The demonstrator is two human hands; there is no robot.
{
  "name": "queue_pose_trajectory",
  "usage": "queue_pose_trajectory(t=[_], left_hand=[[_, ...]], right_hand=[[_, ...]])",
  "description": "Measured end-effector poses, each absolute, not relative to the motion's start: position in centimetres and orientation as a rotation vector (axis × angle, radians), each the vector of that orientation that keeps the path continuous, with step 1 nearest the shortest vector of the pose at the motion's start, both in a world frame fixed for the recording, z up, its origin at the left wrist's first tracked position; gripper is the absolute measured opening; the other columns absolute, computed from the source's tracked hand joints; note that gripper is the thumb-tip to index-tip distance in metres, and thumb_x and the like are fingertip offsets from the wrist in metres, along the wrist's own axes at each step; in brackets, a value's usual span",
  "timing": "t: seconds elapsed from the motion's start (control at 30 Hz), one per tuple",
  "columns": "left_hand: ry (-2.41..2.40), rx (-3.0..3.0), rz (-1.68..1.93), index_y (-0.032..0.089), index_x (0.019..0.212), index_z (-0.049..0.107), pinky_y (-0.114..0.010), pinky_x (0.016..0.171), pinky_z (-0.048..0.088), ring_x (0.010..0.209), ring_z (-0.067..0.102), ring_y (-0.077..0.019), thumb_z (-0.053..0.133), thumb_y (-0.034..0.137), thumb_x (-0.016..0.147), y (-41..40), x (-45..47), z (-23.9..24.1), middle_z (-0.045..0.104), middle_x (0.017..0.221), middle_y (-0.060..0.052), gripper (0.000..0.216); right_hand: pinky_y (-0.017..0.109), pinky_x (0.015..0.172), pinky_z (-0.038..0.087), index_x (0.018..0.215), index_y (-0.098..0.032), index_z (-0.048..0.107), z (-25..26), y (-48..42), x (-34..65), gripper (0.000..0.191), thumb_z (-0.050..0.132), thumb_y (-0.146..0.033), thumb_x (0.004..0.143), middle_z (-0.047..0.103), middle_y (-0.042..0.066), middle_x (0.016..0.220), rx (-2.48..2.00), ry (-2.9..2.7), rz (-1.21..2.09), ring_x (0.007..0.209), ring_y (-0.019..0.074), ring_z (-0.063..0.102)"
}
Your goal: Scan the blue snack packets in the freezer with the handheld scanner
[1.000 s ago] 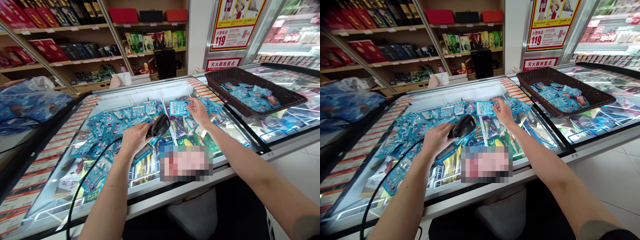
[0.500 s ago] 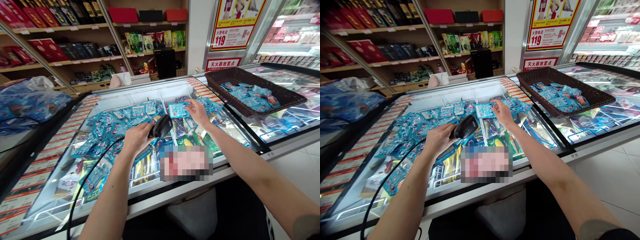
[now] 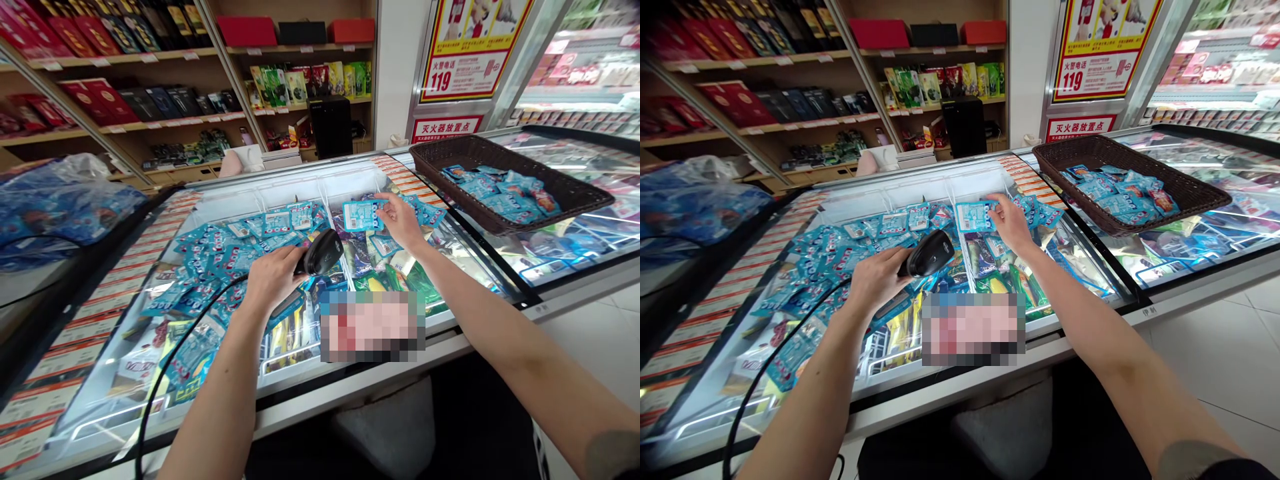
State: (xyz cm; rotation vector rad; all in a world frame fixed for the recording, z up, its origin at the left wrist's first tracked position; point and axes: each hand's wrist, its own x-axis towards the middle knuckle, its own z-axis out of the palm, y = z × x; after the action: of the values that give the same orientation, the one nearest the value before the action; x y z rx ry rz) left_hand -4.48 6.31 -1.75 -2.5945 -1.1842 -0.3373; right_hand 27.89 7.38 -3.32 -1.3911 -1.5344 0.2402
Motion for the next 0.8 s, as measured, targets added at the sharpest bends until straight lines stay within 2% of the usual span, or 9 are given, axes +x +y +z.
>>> queue_pose_trajectory(t=[0.2, 0.37, 0.5, 0.6, 0.67, 0.8], left_hand=[[-1.214, -2.515, -0.382, 0.021, 0.121, 0.063, -0.032, 0.071, 0.047, 0.097, 0.068, -0.0278, 0.057, 0.033, 0.087, 6.6, -5.1, -1.9, 0.072, 0.103, -0.009, 0.036], [-1.222, -2.464, -0.391, 0.019, 0.119, 0.063, -0.032, 0.069, 0.046, 0.097, 0.068, -0.0273, 0.058, 0.032, 0.086, 6.7, -5.1, -1.9, 0.072, 0.104, -0.009, 0.035], [-1.215, -2.454, -0.389, 0.018, 0.117, 0.064, -0.033, 0.069, 0.046, 0.096, 0.068, -0.0274, 0.057, 0.033, 0.087, 6.6, -5.0, -1.8, 0.072, 0.1, -0.009, 0.034], [-1.206, -2.45, -0.412, 0.019, 0.115, 0.065, -0.033, 0.069, 0.046, 0.094, 0.069, -0.0269, 0.056, 0.033, 0.088, 6.5, -5.0, -1.7, 0.072, 0.097, -0.009, 0.032], [-1.216, -2.442, -0.418, 0.019, 0.116, 0.065, -0.033, 0.07, 0.046, 0.094, 0.068, -0.0267, 0.056, 0.034, 0.088, 6.5, -5.0, -1.7, 0.072, 0.098, -0.009, 0.032], [-1.256, -2.448, -0.375, 0.019, 0.117, 0.064, -0.033, 0.072, 0.047, 0.097, 0.068, -0.0266, 0.057, 0.034, 0.088, 6.4, -4.9, -1.3, 0.072, 0.101, -0.009, 0.034]], right_hand=[[0.038, 0.084, 0.05, 0.122, -0.019, 0.064, -3.0, 8.0, 31.5, 0.036, 0.048, -0.025, 0.09, 0.066, 0.004, 0.082, -1.569, -1.431, 0.097, 0.079, 0.0217, 0.063], [0.043, 0.092, 0.046, 0.121, -0.015, 0.065, -3.4, 7.8, 32.5, 0.039, 0.044, -0.017, 0.088, 0.07, 0.012, 0.1, -1.884, -1.408, -0.05, 0.096, 0.0274, 0.062], [0.046, 0.096, 0.04, 0.124, -0.013, 0.066, -3.3, 7.2, 32.0, 0.04, 0.045, -0.027, 0.093, 0.066, 0.019, 0.111, -2.013, -1.435, -0.265, 0.112, 0.0325, 0.054], [0.046, 0.094, 0.037, 0.122, -0.021, 0.068, -3.2, 6.7, 31.1, 0.038, 0.048, -0.037, 0.094, 0.063, 0.016, 0.12, -1.98, -1.545, -0.327, 0.114, 0.0329, 0.05], [0.046, 0.094, 0.035, 0.115, -0.025, 0.072, -3.2, 6.6, 30.5, 0.034, 0.05, -0.041, 0.094, 0.064, 0.012, 0.119, -1.95, -1.691, -0.327, 0.111, 0.0315, 0.05], [0.046, 0.092, 0.033, 0.109, -0.024, 0.074, -3.6, 6.5, 29.6, 0.031, 0.055, -0.043, 0.093, 0.066, 0.011, 0.115, -1.974, -1.834, -0.388, 0.109, 0.031, 0.049]])
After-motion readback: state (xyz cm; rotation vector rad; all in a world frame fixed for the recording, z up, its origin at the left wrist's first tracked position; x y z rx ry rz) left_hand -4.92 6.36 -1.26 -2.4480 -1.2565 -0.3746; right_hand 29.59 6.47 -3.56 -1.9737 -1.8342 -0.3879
